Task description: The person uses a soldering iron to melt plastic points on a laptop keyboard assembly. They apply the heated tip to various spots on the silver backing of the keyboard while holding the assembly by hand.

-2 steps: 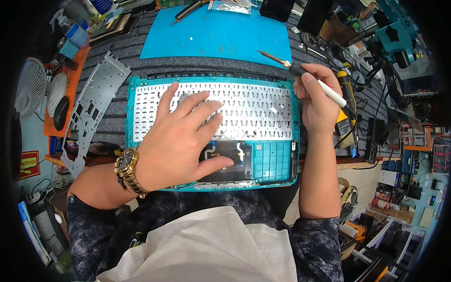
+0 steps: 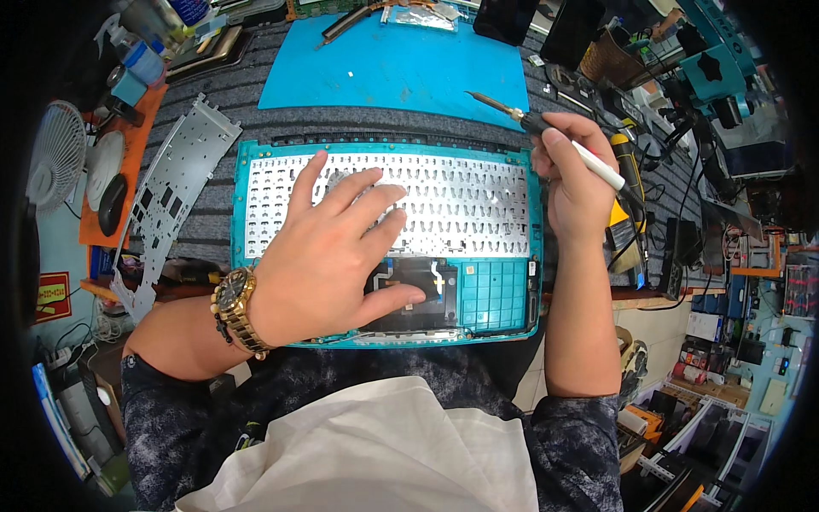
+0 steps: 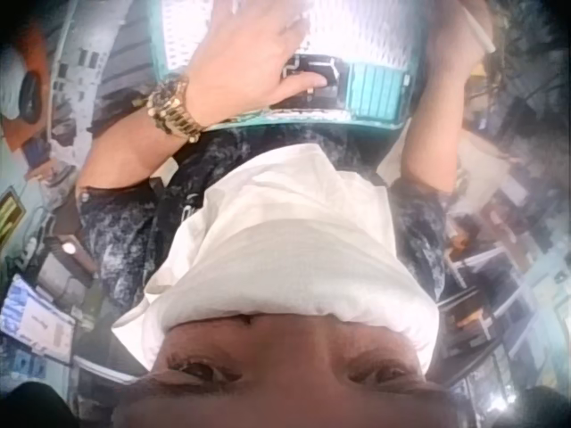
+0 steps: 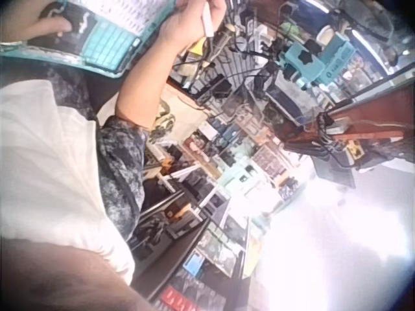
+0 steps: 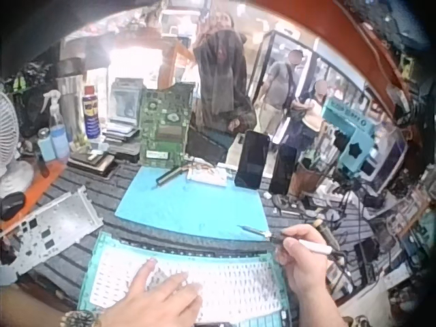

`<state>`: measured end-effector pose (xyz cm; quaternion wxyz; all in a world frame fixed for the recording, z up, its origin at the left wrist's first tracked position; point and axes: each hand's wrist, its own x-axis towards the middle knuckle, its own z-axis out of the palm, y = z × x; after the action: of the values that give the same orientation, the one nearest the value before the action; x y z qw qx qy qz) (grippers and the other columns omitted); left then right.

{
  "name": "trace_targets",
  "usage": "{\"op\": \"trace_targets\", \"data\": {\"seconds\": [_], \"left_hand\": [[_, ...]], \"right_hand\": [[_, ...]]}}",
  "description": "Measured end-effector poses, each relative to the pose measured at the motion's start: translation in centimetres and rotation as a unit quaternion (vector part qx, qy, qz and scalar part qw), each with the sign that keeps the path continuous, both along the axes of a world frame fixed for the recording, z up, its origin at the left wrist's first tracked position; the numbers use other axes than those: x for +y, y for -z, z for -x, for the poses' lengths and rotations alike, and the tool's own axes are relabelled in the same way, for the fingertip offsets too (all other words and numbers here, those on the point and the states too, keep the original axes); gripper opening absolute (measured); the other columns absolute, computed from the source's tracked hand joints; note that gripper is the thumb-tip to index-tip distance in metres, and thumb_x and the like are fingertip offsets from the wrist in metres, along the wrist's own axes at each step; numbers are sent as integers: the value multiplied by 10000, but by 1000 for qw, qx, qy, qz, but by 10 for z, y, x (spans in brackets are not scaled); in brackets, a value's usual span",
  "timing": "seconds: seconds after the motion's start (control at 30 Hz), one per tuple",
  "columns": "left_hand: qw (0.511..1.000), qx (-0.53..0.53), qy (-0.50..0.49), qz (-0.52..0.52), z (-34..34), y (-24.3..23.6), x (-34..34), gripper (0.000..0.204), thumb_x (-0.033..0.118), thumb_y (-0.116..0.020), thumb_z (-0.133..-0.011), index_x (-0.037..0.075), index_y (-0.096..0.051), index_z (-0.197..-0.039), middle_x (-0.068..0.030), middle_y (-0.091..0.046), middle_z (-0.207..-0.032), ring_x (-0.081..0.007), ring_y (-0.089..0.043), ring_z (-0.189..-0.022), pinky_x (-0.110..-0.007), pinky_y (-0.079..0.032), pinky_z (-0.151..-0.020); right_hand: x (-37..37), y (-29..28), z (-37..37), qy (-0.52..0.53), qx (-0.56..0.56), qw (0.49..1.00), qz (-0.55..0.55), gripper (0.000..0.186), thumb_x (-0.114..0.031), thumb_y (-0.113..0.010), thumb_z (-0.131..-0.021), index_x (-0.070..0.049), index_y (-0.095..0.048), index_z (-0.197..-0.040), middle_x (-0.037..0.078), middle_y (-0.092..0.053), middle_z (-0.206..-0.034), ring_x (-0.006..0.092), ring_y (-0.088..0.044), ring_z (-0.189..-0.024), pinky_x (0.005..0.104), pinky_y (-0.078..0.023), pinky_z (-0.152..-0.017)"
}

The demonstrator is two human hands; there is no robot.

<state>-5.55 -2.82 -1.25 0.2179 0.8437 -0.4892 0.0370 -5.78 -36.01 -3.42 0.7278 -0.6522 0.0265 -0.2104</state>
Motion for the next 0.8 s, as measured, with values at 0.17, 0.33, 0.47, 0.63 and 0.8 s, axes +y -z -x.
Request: {"op": "trace_targets", "data": {"seconds": [0.17,0.33,0.47,0.63,0.8], "left_hand": [[1000,13,3,-19,0,-2,1,702,573,-821,-864,-31,-731,-1209,-145,-662,-1335,-376,-550,-1396,-735,-261,-1237],[1000,15,4,-20,0,-4,2,702,576,-818,-864,-26,-722,-1211,-142,-661,-1322,-369,-555,-1391,-743,-254,-1238],[1000,19,8,-14,-1,-3,2,698,573,-822,-859,-22,-715,-1207,-136,-660,-1296,-363,-560,-1380,-747,-244,-1245],[1000,18,4,-18,-1,-3,3,697,571,-827,-852,-19,-714,-1206,-130,-658,-1288,-352,-563,-1374,-749,-236,-1249],[1000,15,3,-22,-1,-4,2,696,573,-824,-851,-17,-715,-1203,-129,-657,-1289,-347,-565,-1373,-750,-226,-1252]], "right_hand": [[17,-17,-24,-5,26,997,66,190,-45,-735,-996,36,-733,-1168,93,-735,-969,116,-613,-753,253,-479,-676],[28,-18,-48,-18,40,997,66,218,-67,-751,-984,45,-732,-1170,97,-738,-958,111,-609,-720,251,-473,-653],[35,-7,-55,-1,38,995,96,213,-70,-757,-976,41,-743,-1158,92,-746,-954,101,-612,-721,241,-469,-652],[38,1,-50,-1,28,994,109,203,-70,-765,-973,32,-758,-1149,78,-752,-955,88,-616,-729,233,-468,-647],[43,3,-49,-12,18,985,170,207,-64,-785,-966,20,-766,-1155,27,-726,-906,64,-604,-736,225,-453,-641]]}}
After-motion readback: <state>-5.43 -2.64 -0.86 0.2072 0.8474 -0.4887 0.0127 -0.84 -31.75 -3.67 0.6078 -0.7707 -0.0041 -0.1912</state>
